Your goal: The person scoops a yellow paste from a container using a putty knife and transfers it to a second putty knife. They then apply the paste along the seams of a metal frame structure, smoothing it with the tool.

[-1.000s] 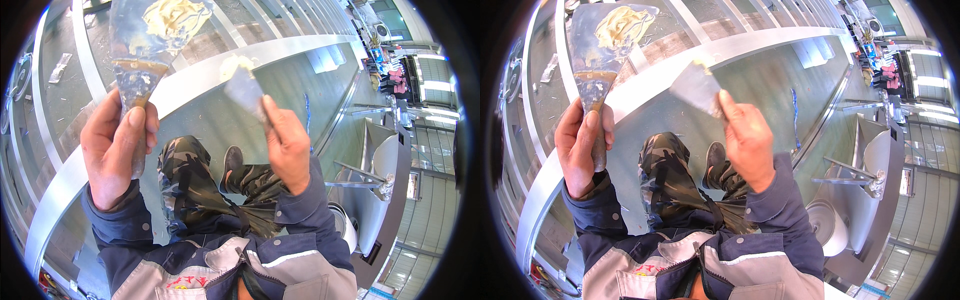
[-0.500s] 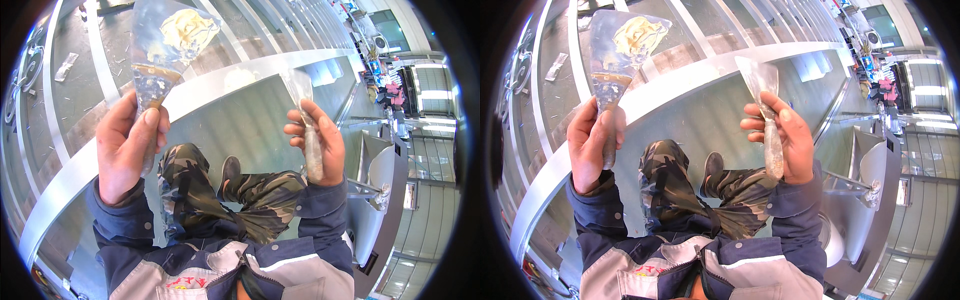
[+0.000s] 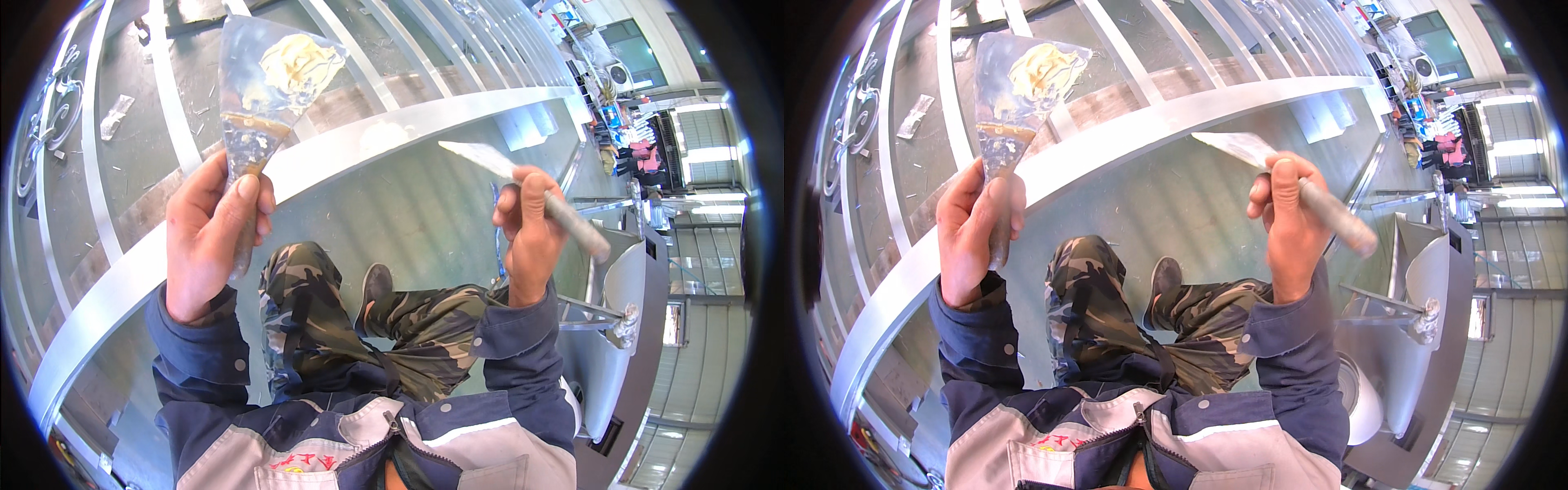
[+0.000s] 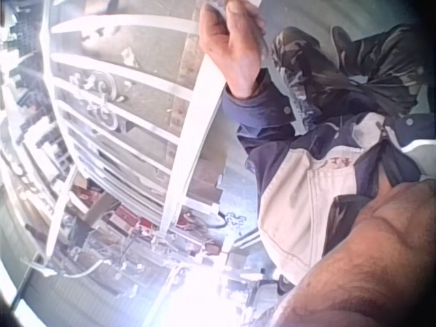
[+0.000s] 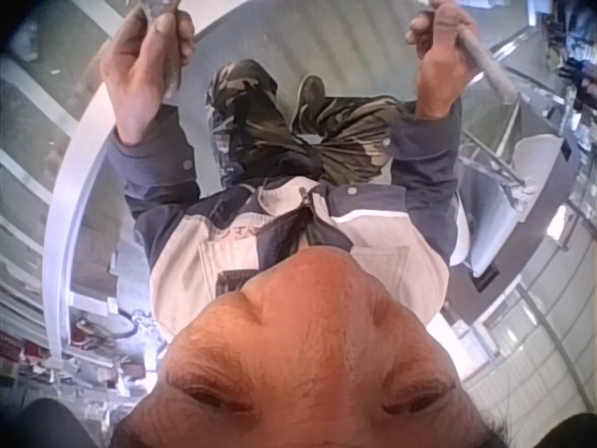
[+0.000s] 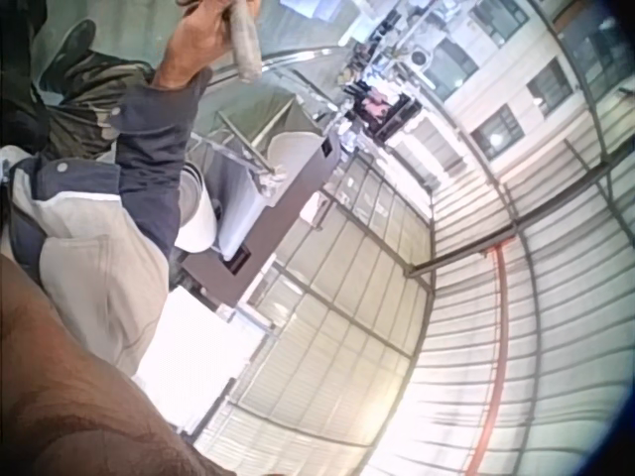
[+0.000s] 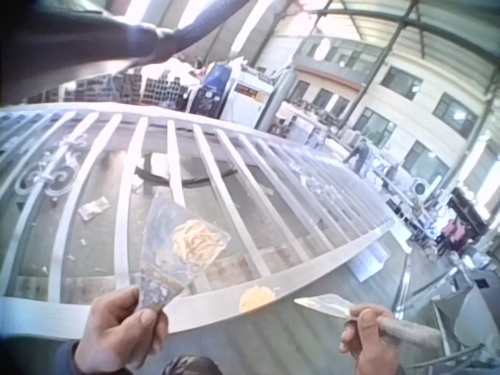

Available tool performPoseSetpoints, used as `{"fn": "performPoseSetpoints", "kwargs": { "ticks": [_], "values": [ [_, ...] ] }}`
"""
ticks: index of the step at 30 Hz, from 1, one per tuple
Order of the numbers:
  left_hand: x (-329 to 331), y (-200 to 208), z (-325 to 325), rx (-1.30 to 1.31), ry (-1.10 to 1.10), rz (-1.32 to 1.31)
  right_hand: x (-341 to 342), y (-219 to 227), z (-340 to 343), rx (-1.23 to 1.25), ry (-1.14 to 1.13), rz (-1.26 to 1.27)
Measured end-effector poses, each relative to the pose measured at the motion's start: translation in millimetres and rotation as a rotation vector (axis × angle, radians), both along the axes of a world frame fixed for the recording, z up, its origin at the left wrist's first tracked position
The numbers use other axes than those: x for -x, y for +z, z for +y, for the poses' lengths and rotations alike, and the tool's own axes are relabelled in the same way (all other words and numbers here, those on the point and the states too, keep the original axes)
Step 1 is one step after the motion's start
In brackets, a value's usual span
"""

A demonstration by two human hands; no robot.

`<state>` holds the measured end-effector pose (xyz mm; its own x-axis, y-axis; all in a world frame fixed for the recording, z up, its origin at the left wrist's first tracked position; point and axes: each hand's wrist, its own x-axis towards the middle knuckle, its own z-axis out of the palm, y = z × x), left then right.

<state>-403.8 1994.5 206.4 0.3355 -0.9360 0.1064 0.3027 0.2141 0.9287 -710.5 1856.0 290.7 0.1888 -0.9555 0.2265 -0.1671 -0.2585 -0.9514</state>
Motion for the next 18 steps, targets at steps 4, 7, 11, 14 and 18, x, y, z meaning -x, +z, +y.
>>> {"fn": "performPoseSetpoints", "kwargs": {
  "ticks": [4, 7, 11, 14, 18],
  "values": [
    [-1, -1, -1, -0.005, 0.011, 0.004, 7, 9, -13, 0.244, -0.001, 0.4],
    [-6, -1, -1, -0.02, -0.019, 0.003, 9, 8, -23, 0.424, 0.009, 0.477],
    [-12, 6, 6, -0.101, 0.034, -0.046, 9, 3, -36, 0.63, 0.031, 0.421],
    [-30, 4, 20, -0.15, 0.06, -0.08, -4, 8, -23, 0.282, -0.023, 0.242],
    [-37, 1, 27, -0.139, 0.083, -0.077, -30, 10, -21, 0.248, 0.039, 0.345]
  ]
}}
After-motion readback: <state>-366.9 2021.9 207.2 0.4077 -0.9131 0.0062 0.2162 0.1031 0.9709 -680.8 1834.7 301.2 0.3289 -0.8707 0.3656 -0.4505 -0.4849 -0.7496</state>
